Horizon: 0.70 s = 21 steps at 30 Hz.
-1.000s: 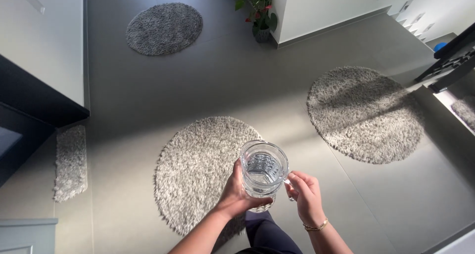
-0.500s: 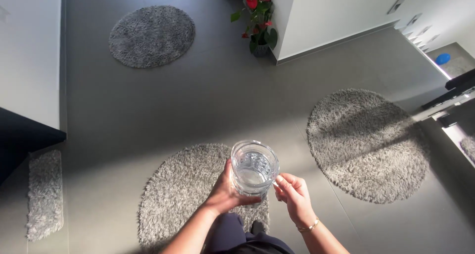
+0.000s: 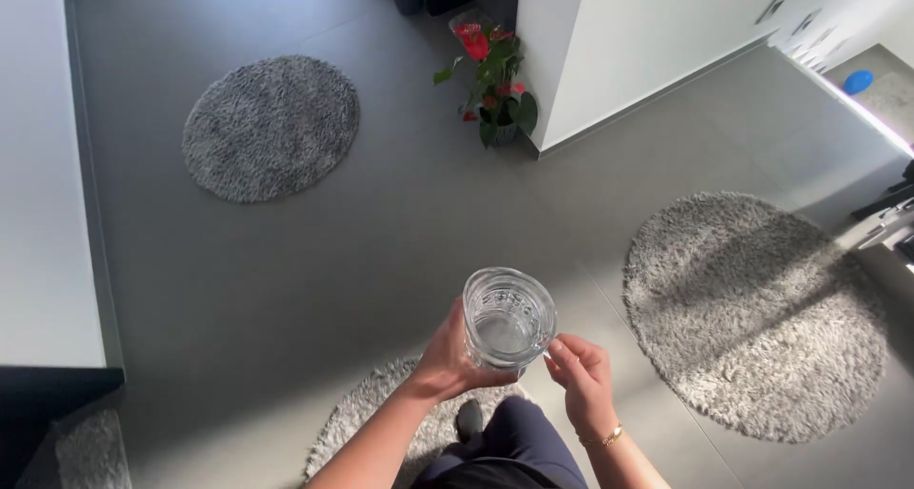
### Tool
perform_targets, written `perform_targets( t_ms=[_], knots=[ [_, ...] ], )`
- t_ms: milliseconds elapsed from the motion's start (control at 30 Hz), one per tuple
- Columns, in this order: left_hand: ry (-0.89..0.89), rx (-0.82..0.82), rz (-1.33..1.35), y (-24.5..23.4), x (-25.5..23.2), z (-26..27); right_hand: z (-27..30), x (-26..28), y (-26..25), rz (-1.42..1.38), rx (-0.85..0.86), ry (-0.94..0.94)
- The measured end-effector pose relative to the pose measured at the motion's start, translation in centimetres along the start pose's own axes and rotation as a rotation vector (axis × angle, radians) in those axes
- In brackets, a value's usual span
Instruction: The person fills a glass pitcher with water from a bathroom tap, then walks to a hallway and pours the water into the soil of several potted plants lined up along the wall.
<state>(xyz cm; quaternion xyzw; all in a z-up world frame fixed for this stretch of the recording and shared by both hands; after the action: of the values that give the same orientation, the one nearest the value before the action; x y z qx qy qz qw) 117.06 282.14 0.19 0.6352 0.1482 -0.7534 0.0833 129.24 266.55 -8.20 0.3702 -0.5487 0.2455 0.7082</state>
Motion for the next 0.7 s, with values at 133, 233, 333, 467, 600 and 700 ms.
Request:
perform_targets(
  t_ms=[133,233,333,467,600,700],
  knots=[
    [-0.121,-0.015,-0.122,-5.2,2.0,-5.0,-6.4,2.1,2.4,0.072,-0.039,0.008],
    [-0.116,-0.004,-0.161,-8.5,3.5,-9.3,-11.6,2.1,3.2,0.049,0.004,-0.013],
    [-0.128,-0.015,-0.232,-11.4,4.2,-12.8,-16.1,2.1,3.6,0.015,0.001,-0.023],
    [-0.101,-0.006,-0.141,-15.8,3.3,-18.1,-23.2,3.8,5.4,0.042,0.097,-0.09],
    [-0.028,0.014,-0.156,-19.6,3.5,-22.7,-28.7,4.1,6.6,0.037,0.114,-0.073],
    [-0.143,0.084,-0.106,-22.3,2.3,-25.4,-31.9,3.6,7.3,0.031,0.058,-0.046]
  ],
)
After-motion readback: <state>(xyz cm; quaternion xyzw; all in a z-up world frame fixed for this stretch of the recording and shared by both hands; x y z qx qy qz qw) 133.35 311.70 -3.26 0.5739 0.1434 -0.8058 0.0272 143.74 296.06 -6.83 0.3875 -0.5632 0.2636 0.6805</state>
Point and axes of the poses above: each hand's wrist, its own z-axis away from the middle knuckle, its own y-axis out of the palm, x = y × z, the point moved 9 cm from there along -z, towards the middle knuckle, and after that the axes turned 11 degrees about x, right-handed, at the moved point
